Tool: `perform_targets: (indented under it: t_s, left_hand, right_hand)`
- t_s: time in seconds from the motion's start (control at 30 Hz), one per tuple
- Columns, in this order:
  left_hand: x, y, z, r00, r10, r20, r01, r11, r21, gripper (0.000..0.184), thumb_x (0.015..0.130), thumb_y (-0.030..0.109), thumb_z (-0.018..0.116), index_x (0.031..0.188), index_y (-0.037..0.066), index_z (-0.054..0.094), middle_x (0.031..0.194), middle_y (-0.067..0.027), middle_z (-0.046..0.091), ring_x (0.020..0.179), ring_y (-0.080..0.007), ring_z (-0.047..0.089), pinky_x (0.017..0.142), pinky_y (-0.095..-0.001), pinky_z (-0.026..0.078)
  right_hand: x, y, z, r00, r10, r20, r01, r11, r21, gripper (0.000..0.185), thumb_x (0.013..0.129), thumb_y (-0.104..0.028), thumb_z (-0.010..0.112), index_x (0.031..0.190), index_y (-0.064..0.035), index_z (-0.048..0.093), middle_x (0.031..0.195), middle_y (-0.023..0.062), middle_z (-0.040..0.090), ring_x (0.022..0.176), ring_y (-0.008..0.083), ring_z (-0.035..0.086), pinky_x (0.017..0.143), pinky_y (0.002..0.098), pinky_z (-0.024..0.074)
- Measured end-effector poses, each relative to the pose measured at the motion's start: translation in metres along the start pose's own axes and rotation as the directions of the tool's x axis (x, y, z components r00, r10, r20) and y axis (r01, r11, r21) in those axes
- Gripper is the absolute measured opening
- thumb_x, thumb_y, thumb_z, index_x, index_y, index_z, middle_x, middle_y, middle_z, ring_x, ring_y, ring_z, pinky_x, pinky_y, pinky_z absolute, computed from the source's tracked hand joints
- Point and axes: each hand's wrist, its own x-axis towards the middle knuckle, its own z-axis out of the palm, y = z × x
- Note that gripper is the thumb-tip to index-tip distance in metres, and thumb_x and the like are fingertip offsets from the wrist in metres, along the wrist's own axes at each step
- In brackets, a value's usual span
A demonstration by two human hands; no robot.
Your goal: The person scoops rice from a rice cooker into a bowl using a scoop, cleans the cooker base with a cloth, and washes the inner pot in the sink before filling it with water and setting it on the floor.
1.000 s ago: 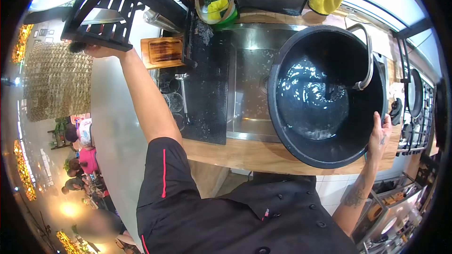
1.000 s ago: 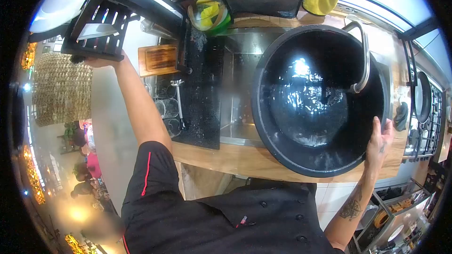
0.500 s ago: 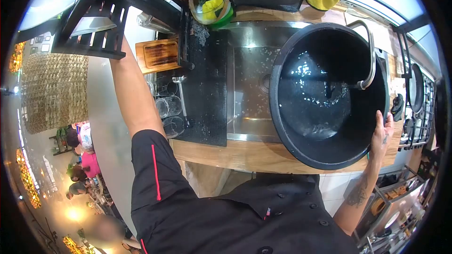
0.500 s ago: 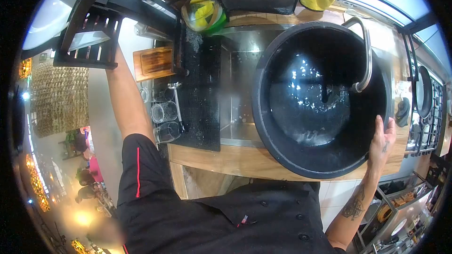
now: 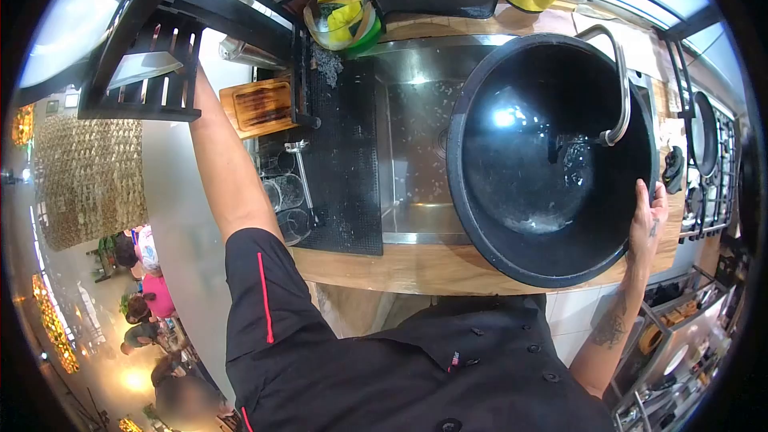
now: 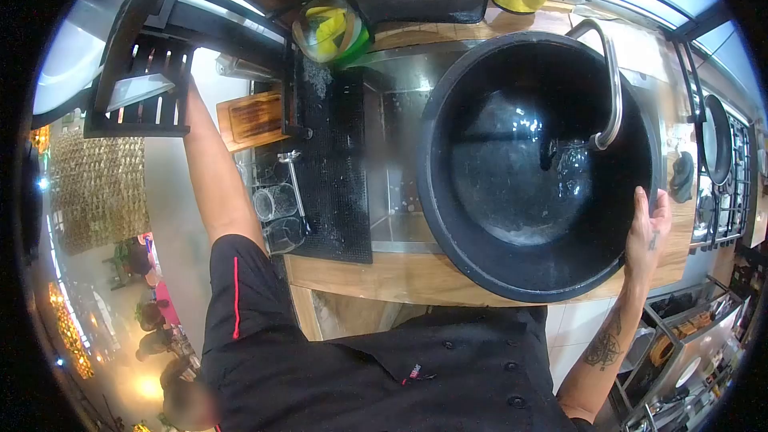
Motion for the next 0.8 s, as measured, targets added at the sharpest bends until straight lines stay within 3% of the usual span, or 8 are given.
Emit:
perform_targets:
  t_s: [0.4,0.53,0.57,0.63,0.7,0.77,0.8]
  left_hand:
    - [0.004,-0.011,0.028,0.961,0.19,0.202,-0.245,0.923,0.297,0.046,0.1,0.042,0.062,0.123,0.004,0.072,0.127,-0.0159,0.072,0.115,-0.0306,0.071,0.088,-0.0423,0.063]
    - [0.007,-0.026,0.015,0.912,0.212,0.352,-0.367,0.803,0.469,0.049,0.099,0.045,0.062,0.125,0.004,0.073,0.13,-0.0164,0.073,0.118,-0.0317,0.072,0.09,-0.043,0.063]
    - [0.005,-0.032,0.008,0.887,0.169,0.429,-0.4,0.744,0.535,0.049,0.099,0.045,0.062,0.125,0.004,0.073,0.13,-0.0166,0.073,0.119,-0.032,0.072,0.09,-0.0431,0.063]
    - [-0.015,-0.036,-0.02,0.815,-0.116,0.568,-0.377,0.638,0.671,0.051,0.099,0.047,0.063,0.126,0.005,0.073,0.132,-0.0168,0.073,0.121,-0.0325,0.072,0.091,-0.0434,0.063]
    - [-0.059,-0.011,-0.045,0.685,-0.487,0.541,-0.203,0.586,0.784,0.058,0.096,0.052,0.066,0.131,0.007,0.074,0.144,-0.0213,0.066,0.136,-0.0376,0.062,0.108,-0.0458,0.055]
    - [-0.086,-0.007,-0.045,0.503,-0.657,0.561,-0.089,0.606,0.79,0.058,0.092,0.051,0.07,0.13,0.007,0.075,0.144,-0.0212,0.066,0.134,-0.0398,0.063,0.112,-0.0482,0.052]
    - [-0.093,0.011,-0.052,0.47,-0.679,0.563,-0.054,0.615,0.787,0.057,0.091,0.049,0.073,0.128,0.006,0.075,0.141,-0.0214,0.068,0.133,-0.0397,0.063,0.11,-0.048,0.053]
  right_hand:
    - [0.0,-0.003,0.001,0.999,0.017,0.029,-0.018,0.999,0.031,0.026,0.109,-0.018,0.065,0.123,0.0033,0.062,0.112,0.0042,0.064,0.1,0.0097,0.054,0.089,0.0269,0.0452]
    - [-0.001,-0.001,0.002,1.0,0.029,0.0,-0.029,0.999,0.016,0.025,0.109,-0.019,0.066,0.121,0.0026,0.063,0.11,0.0036,0.064,0.098,0.0098,0.055,0.089,0.0272,0.0453]
    - [0.0,0.0,0.002,0.999,0.037,-0.02,-0.037,0.999,0.031,0.024,0.109,-0.019,0.066,0.12,0.002,0.063,0.108,0.0034,0.064,0.097,0.0098,0.055,0.089,0.0272,0.0453]
    - [-0.001,-0.008,0.003,1.0,0.022,-0.005,-0.022,1.0,0.021,0.023,0.109,-0.019,0.066,0.118,0.0014,0.064,0.106,0.0031,0.064,0.097,0.0098,0.055,0.089,0.0271,0.0453]
    - [-0.001,-0.01,0.004,1.0,0.011,0.009,-0.011,1.0,0.013,0.021,0.109,-0.019,0.066,0.116,0.0008,0.065,0.105,0.0029,0.064,0.096,0.0099,0.055,0.088,0.0271,0.0453]
    - [-0.001,-0.009,0.005,1.0,-0.001,0.006,0.0,0.999,0.042,0.02,0.109,-0.019,0.066,0.114,0.0004,0.065,0.103,0.0027,0.064,0.094,0.01,0.055,0.087,0.0271,0.0452]
    - [-0.002,-0.009,0.006,1.0,-0.006,0.017,0.005,0.999,0.048,0.02,0.109,-0.019,0.066,0.114,0.0004,0.065,0.103,0.0027,0.064,0.094,0.01,0.055,0.087,0.0271,0.0452]
